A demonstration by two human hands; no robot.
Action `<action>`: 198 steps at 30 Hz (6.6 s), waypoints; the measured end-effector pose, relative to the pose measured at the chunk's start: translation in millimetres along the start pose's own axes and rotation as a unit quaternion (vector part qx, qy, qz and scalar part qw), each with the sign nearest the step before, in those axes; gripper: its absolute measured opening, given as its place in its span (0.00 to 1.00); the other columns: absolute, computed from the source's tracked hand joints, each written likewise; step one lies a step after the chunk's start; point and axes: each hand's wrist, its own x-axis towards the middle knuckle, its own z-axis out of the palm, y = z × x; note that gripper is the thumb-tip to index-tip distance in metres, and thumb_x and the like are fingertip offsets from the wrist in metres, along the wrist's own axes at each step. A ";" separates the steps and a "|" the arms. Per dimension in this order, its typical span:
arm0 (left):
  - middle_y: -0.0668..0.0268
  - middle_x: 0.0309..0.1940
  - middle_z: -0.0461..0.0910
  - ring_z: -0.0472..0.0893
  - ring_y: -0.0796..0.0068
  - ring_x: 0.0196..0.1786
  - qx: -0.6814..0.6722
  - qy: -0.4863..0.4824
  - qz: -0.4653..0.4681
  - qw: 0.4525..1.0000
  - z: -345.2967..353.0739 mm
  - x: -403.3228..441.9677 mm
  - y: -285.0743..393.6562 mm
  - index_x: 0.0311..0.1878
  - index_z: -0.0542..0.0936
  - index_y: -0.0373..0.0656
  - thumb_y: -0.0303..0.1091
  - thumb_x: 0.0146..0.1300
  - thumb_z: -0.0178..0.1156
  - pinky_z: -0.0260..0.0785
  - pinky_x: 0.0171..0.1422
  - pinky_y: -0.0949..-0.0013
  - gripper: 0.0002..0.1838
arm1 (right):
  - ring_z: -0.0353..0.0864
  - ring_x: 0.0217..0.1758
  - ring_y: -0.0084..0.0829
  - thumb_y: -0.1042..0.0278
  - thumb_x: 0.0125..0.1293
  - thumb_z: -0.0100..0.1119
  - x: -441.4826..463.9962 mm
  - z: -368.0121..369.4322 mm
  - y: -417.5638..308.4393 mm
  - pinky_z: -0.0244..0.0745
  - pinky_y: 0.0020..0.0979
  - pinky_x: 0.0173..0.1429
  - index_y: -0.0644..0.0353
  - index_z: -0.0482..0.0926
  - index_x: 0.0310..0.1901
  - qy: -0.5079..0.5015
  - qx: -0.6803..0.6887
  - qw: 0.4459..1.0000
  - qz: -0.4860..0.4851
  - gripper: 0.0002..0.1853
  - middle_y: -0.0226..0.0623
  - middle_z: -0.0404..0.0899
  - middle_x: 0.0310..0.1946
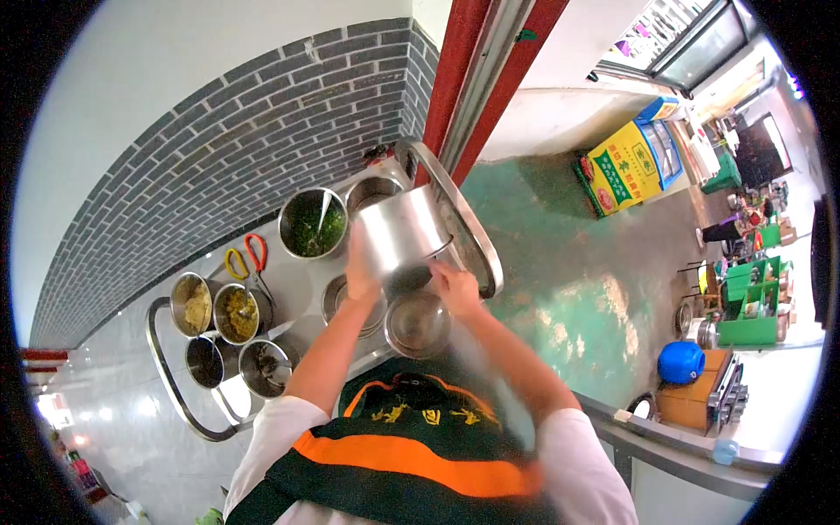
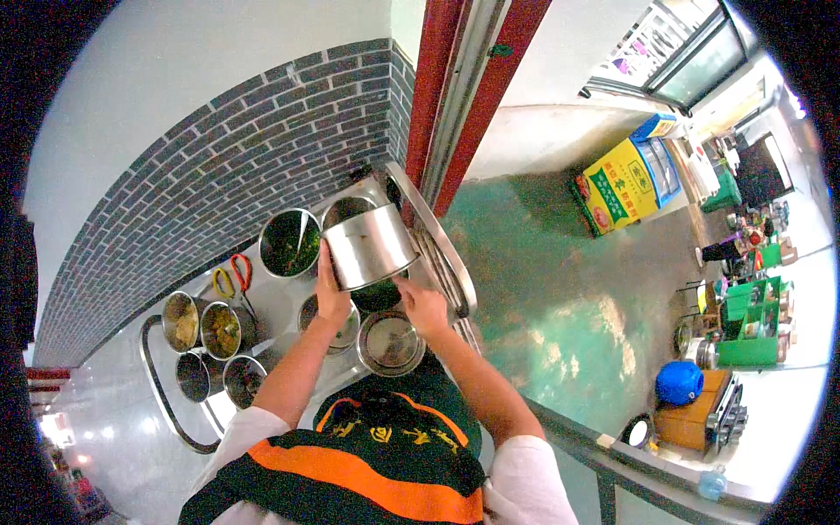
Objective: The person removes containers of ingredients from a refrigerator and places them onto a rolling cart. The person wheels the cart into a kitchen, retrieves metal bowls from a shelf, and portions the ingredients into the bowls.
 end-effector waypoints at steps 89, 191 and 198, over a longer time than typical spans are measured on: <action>0.55 0.60 0.53 0.66 0.53 0.53 -0.350 0.198 -0.372 0.837 -53.0 11.2 -12.4 0.63 0.45 0.49 0.19 0.46 0.44 0.64 0.54 0.59 0.38 | 0.75 0.35 0.36 0.78 0.42 0.52 67.3 35.3 19.0 0.70 0.30 0.41 0.58 0.76 0.35 -0.283 -0.026 0.945 -0.165 0.14 0.43 0.73 0.37; 0.42 0.47 0.68 0.73 0.42 0.37 -0.043 -0.062 -0.238 0.968 -51.4 27.0 64.2 0.65 0.36 0.56 0.17 0.49 0.40 0.64 0.41 0.58 0.41 | 0.67 0.49 0.46 0.77 0.48 0.45 96.7 39.7 -54.6 0.63 0.37 0.53 0.72 0.71 0.40 0.072 -0.113 0.967 -0.216 0.15 0.57 0.68 0.44; 0.40 0.46 0.68 0.74 0.46 0.39 -0.060 -0.055 -0.288 0.954 -51.2 32.1 72.5 0.65 0.36 0.57 0.18 0.50 0.40 0.64 0.43 0.60 0.41 | 0.68 0.49 0.41 0.76 0.49 0.45 112.9 97.8 -7.3 0.62 0.35 0.53 0.68 0.74 0.38 0.077 -0.127 0.974 -0.173 0.14 0.52 0.71 0.42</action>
